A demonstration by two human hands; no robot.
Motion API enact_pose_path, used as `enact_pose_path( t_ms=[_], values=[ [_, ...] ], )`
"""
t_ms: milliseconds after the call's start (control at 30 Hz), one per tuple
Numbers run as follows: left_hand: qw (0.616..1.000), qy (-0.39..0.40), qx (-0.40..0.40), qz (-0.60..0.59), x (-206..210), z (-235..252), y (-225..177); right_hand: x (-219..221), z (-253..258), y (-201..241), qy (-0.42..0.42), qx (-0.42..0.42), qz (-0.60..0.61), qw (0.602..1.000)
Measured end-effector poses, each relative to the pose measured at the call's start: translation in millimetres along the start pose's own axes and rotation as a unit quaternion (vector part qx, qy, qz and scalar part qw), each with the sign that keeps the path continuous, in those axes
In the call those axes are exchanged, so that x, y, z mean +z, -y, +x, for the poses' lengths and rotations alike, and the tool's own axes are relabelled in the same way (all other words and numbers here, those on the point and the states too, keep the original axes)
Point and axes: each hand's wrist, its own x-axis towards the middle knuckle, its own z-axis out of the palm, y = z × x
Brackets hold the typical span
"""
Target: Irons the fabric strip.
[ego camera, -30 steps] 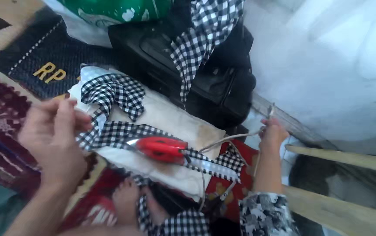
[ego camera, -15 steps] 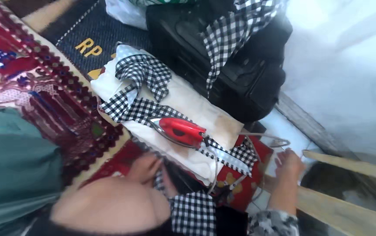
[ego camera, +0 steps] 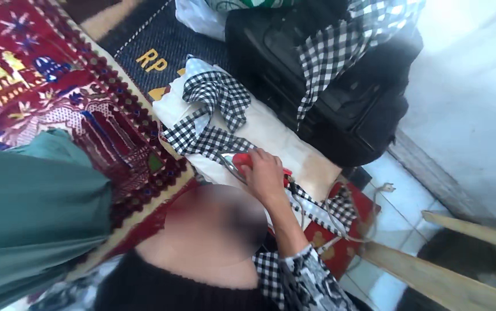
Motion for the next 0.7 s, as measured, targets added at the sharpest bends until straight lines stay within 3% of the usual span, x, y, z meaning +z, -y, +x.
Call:
enact_pose_path(
  t_ms=[100,200,267,367,533,700],
  values=[
    [1.0,0.021,-0.017,-0.003,-7,3,-6,2,10,0,0.056,0.04,-0.001,0.998],
    [0.99,0.113,-0.083,-0.031,-33,13,-34,-8,2,-2,0.06,0.063,0.016,0.996],
    [0.993,0.094,-0.07,-0.026,-30,11,-30,-15,-3,-7,0.064,0.078,0.022,0.995],
    [1.0,-0.02,0.012,0.0,-2,3,-5,-21,-15,-28,0.072,0.096,0.021,0.993],
    [1.0,-0.003,-0.008,-0.002,-1,3,-3,-21,-32,-56,0.044,0.105,0.043,0.993],
    [1.0,-0.015,0.001,-0.002,3,4,1,-7,-24,-43,0.0,0.066,0.043,0.997]
  ],
)
